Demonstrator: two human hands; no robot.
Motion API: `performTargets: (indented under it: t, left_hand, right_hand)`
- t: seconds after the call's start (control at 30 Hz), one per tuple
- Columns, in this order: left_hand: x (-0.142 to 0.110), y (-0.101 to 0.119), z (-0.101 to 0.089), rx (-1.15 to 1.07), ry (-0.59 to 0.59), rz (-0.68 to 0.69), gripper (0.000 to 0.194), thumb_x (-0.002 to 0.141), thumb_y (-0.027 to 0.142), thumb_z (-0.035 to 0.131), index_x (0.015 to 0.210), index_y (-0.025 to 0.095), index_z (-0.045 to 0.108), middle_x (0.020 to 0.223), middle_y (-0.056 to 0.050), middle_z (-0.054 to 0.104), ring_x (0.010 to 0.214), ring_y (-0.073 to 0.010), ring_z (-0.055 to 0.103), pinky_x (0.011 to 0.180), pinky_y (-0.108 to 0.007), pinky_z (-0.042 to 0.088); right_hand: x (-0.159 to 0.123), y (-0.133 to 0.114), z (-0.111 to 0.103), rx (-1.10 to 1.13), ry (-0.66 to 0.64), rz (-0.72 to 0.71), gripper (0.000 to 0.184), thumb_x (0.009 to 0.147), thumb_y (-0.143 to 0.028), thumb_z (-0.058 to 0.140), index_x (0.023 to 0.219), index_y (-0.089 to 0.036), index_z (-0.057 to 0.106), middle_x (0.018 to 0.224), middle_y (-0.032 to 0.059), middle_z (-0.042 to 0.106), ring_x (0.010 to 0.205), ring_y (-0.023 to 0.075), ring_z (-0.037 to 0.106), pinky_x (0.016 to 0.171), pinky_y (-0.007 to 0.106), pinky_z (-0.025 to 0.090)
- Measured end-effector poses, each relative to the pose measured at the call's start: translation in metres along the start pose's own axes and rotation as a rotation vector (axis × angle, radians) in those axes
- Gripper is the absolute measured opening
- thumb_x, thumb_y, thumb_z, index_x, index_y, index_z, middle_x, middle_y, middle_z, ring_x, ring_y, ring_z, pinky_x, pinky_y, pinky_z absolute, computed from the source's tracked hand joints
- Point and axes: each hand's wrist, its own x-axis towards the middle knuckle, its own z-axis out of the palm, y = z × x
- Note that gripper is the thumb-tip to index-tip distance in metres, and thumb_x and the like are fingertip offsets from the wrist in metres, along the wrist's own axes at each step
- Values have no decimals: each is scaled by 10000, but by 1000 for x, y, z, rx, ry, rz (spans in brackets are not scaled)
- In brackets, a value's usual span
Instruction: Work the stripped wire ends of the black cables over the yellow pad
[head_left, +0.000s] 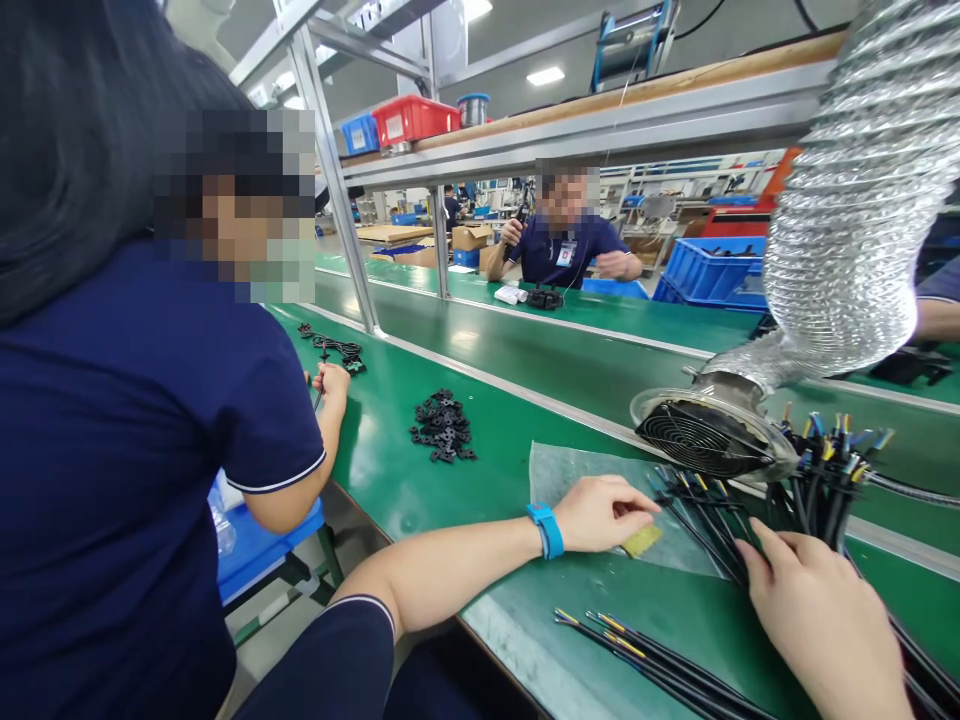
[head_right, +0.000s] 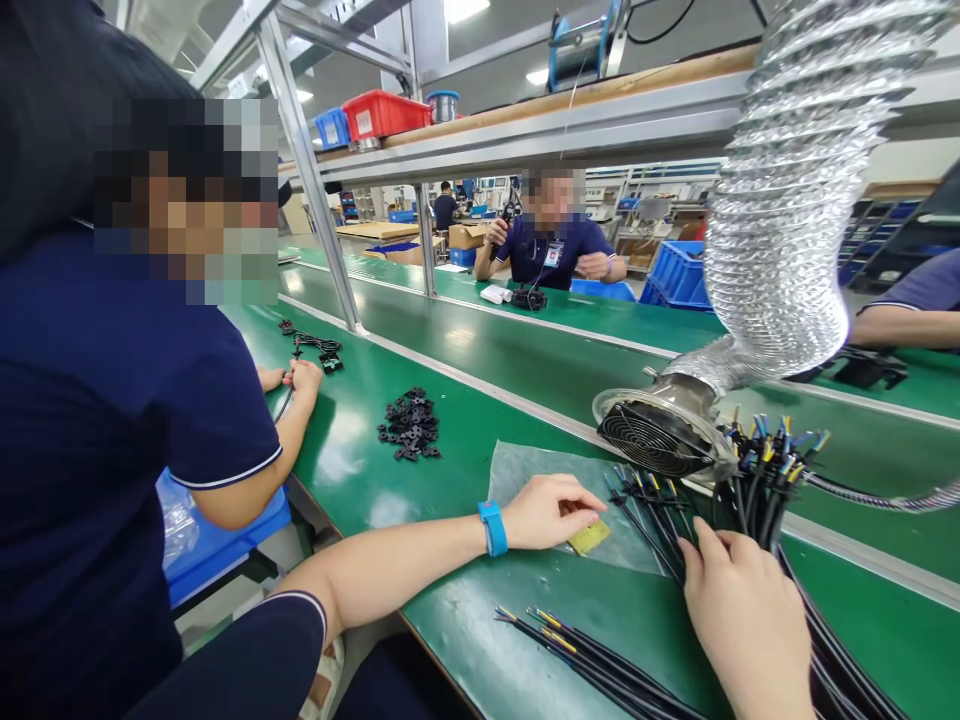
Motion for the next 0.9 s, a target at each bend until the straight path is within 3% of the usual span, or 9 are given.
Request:
performTargets:
  t: [0.1, 0.2, 0.3, 0.4, 0.57, 0.73, 0.9]
  left_hand:
    - [4, 5, -12, 212, -93, 39, 194, 889, 211, 575, 997, 134, 717, 923, -46, 690, 827, -127, 632, 773, -219, 497]
    - [11, 8, -41, 628, -181, 12, 239, 928, 305, 519, 1012, 175, 702, 1000, -48, 685, 943, -174, 629, 801, -266, 491]
    - [17, 0, -80, 998, -118, -219, 254, 930, 268, 493, 1036, 138, 684, 1076, -119, 645, 1011, -232, 605, 814, -320, 482]
    - [19, -19, -112, 1095, -50, -428, 263, 890, 110, 469, 1030, 39, 679, 1099, -225, 602, 1064, -298, 582, 831, -377, 471]
    - [17, -40, -129, 1120, -89, -575, 317, 872, 44, 417, 1013, 53, 701, 1021, -212, 630, 971, -252, 629, 776, -321, 475]
    - [16, -37, -130, 1142, -95, -595, 343, 874, 57, 412, 1078, 74, 687, 1101, -210, 615, 1042, -248, 599, 809, -310, 463]
    - [13, -35, -139, 1136, -117, -633, 332, 875, 83, 429, 1077, 64, 690, 1133, -236, 624, 1082, -279, 587, 849, -357, 466]
  right_hand:
    - [3, -10, -10, 174, -71, 103, 632, 940, -534, 242, 906, -109, 708, 837, 182, 636, 665, 288, 568, 574, 395, 420]
    - [5, -27, -22, 611, -384, 114, 530, 840, -644, 426, 807, -188, 694, 806, 109, 635, 693, 233, 594, 630, 343, 482]
    - [4, -46, -32, 871, -826, 32, 340, 696, -551, 650, 778, -222, 675, 755, 40, 627, 683, 186, 584, 627, 266, 489]
    - [3, -56, -39, 876, -1029, -5, 195, 661, -394, 678, 718, -213, 635, 725, 17, 614, 686, 170, 568, 635, 237, 464]
    - [4, -59, -45, 867, -1067, -57, 155, 732, -330, 562, 653, -200, 587, 726, 27, 610, 679, 161, 561, 638, 238, 436]
    - [2, -62, -43, 851, -1039, -87, 79, 685, -271, 552, 648, -203, 568, 707, 19, 603, 660, 153, 557, 624, 227, 438]
    - [0, -61, -38, 923, -935, -53, 160, 732, -321, 509, 620, -212, 542, 612, 5, 569, 560, 142, 525, 528, 217, 427]
